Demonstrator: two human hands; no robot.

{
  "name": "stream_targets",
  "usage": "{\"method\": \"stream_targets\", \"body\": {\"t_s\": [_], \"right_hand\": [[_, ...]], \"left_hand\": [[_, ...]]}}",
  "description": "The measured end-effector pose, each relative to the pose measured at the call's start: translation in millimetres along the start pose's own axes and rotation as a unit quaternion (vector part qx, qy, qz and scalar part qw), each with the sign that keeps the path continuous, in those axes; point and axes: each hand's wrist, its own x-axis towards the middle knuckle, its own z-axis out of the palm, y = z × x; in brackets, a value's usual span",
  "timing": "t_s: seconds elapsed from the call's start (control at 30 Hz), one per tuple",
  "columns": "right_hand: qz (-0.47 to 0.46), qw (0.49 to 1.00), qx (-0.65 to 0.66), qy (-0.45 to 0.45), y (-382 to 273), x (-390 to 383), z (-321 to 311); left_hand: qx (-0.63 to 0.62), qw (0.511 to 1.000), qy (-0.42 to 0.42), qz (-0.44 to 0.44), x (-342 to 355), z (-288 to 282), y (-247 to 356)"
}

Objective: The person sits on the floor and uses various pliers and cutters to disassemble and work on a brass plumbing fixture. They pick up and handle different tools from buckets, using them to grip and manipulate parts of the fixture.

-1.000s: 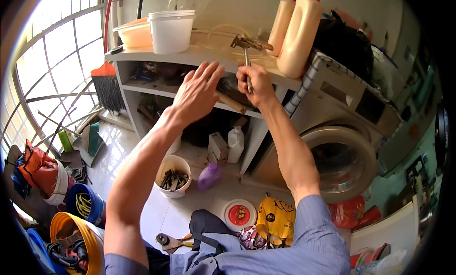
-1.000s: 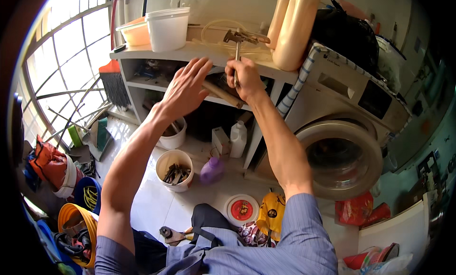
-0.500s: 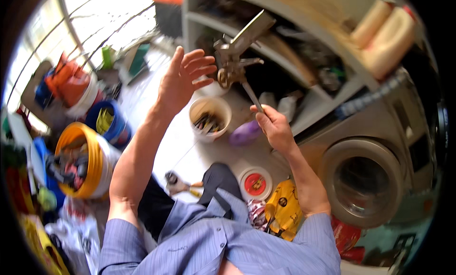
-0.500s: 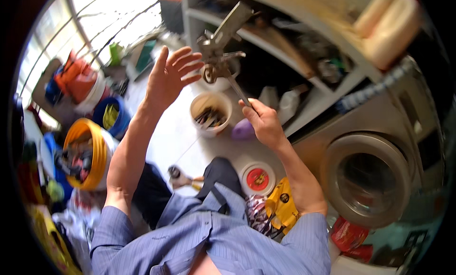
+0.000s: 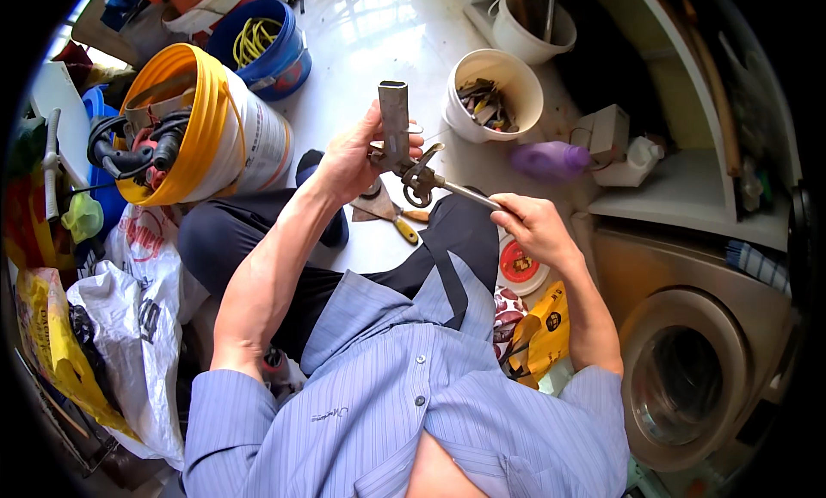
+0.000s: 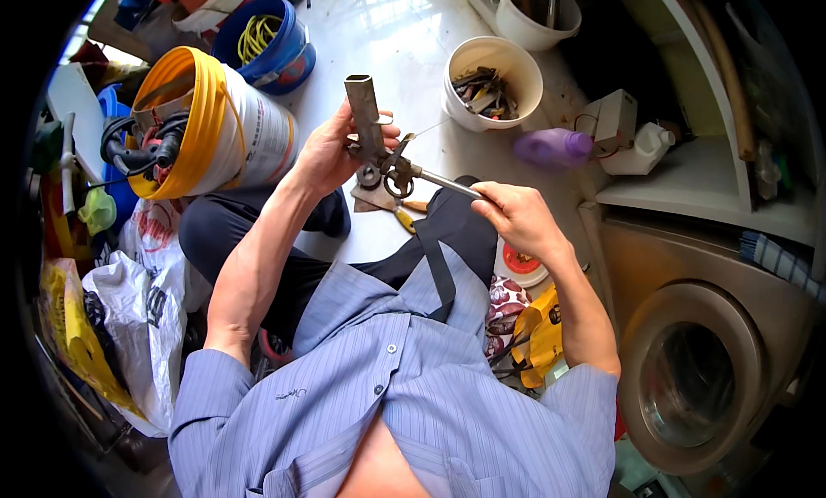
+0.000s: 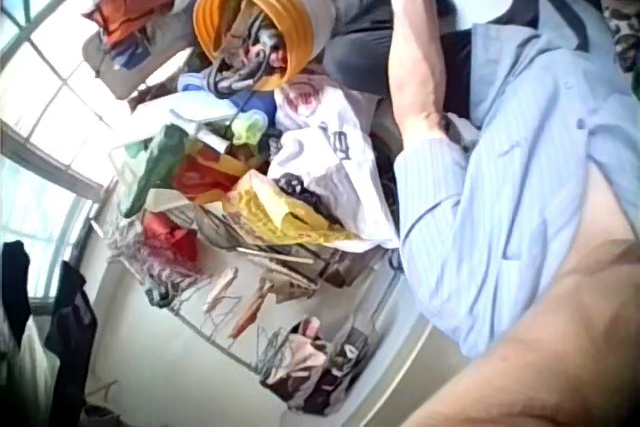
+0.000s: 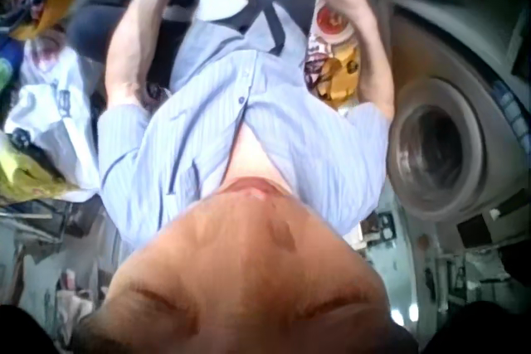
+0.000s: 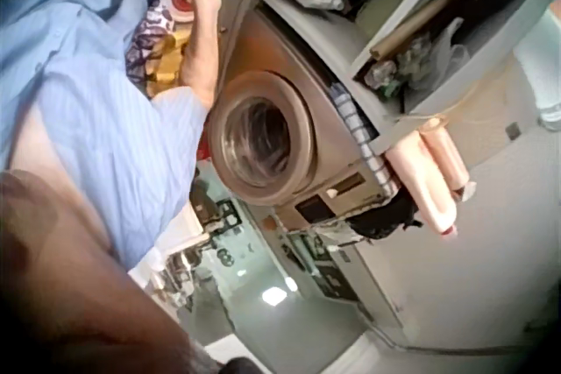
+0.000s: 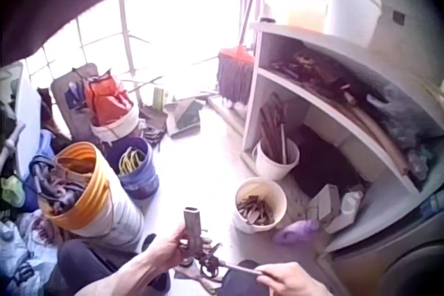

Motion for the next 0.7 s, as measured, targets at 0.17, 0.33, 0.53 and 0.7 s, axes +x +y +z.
{"method": "stream_targets", "body": {"t_s": [0.17,0.33,0.53,0.7], "right_hand": [[0.019,0.999,-0.004,-0.036,11,6,-11],[-0.043,0.994,-0.101,0.009,10,9,-20],[-0.052,0.991,-0.124,0.011,21,16,-24],[-0.069,0.98,-0.18,0.037,15,26,-18]], "left_hand": [[0.007,0.999,-0.042,-0.026,0,0,-1],[0.024,0.998,0.0,-0.063,4,1,-8],[-0.025,0.994,0.022,-0.101,11,-7,-24],[-0.039,0.992,0.047,-0.107,11,-10,-31]]}}
